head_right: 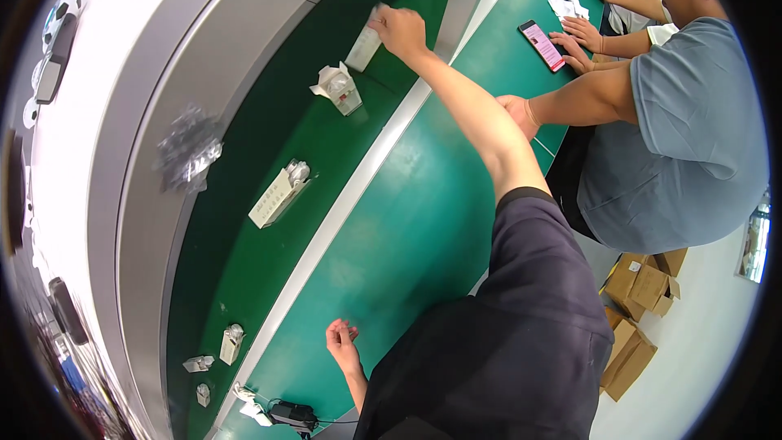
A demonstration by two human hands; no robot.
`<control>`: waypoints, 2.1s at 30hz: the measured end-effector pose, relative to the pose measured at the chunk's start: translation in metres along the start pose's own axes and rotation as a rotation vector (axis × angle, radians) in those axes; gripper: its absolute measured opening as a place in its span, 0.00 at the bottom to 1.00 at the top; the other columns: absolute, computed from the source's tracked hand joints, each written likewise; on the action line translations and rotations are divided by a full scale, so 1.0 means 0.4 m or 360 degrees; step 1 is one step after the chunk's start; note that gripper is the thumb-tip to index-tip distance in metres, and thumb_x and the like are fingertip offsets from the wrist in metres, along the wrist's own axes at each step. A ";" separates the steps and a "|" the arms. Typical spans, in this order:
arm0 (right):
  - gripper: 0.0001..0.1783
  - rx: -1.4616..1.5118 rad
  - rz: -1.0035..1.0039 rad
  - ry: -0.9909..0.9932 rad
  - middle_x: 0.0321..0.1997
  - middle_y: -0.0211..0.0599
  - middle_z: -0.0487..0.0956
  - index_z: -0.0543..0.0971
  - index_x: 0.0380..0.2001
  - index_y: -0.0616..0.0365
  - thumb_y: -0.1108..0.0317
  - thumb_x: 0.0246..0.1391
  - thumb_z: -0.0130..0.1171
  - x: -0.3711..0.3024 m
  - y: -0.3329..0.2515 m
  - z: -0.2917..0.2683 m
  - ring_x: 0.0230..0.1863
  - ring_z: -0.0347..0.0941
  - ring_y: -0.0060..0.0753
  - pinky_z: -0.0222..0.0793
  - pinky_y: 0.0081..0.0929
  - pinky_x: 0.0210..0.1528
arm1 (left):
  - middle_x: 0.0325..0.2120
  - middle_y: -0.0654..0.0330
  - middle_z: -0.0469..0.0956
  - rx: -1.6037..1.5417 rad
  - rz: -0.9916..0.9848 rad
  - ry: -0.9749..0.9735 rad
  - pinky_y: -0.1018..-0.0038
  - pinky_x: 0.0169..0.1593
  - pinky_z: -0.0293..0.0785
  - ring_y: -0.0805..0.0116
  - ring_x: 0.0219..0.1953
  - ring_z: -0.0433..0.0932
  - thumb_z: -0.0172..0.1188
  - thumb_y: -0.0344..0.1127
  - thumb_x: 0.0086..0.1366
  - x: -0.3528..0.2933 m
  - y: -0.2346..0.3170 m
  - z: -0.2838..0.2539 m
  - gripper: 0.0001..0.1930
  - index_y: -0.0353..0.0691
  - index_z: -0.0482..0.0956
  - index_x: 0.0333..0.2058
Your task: Assembling and inspecting small white electronic components at a factory production line workstation.
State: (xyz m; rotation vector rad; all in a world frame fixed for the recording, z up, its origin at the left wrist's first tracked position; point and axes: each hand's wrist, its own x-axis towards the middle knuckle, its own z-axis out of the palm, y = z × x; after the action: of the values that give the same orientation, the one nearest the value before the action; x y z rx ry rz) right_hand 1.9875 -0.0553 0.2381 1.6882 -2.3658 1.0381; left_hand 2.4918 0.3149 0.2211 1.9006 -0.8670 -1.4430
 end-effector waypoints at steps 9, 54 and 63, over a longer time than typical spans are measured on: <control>0.12 -0.0703 -0.0789 -0.0071 0.30 0.34 0.79 0.78 0.35 0.50 0.61 0.45 0.59 -0.001 -0.058 0.044 0.35 0.75 0.35 0.57 0.43 0.59 | 0.34 0.57 0.75 -0.0004 -0.0013 -0.0048 0.78 0.35 0.73 0.72 0.30 0.75 0.49 0.29 0.66 0.020 -0.034 -0.052 0.09 0.33 0.70 0.43; 0.29 0.0679 -0.1017 -0.1290 0.60 0.44 0.64 0.73 0.49 0.54 0.59 0.41 0.65 -1.133 -0.751 -0.442 0.60 0.61 0.46 0.54 0.46 0.61 | 0.45 0.49 0.72 0.0532 0.1060 -0.0187 0.63 0.49 0.71 0.49 0.48 0.72 0.66 0.24 0.47 -0.142 0.030 -0.192 0.28 0.38 0.67 0.49; 0.29 0.0282 -0.1123 -0.1271 0.65 0.50 0.55 0.72 0.51 0.46 0.60 0.42 0.66 -1.159 -0.828 -0.457 0.63 0.56 0.50 0.53 0.46 0.62 | 0.47 0.49 0.72 0.0523 0.0978 -0.0168 0.63 0.49 0.71 0.48 0.50 0.71 0.63 0.21 0.47 -0.170 0.017 -0.226 0.27 0.39 0.67 0.48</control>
State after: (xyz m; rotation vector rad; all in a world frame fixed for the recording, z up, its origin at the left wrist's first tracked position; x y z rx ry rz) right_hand 2.3974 0.3660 0.3501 3.0999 -1.6493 0.4914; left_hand 2.5651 0.3708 0.2874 1.5651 -1.6482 -1.0683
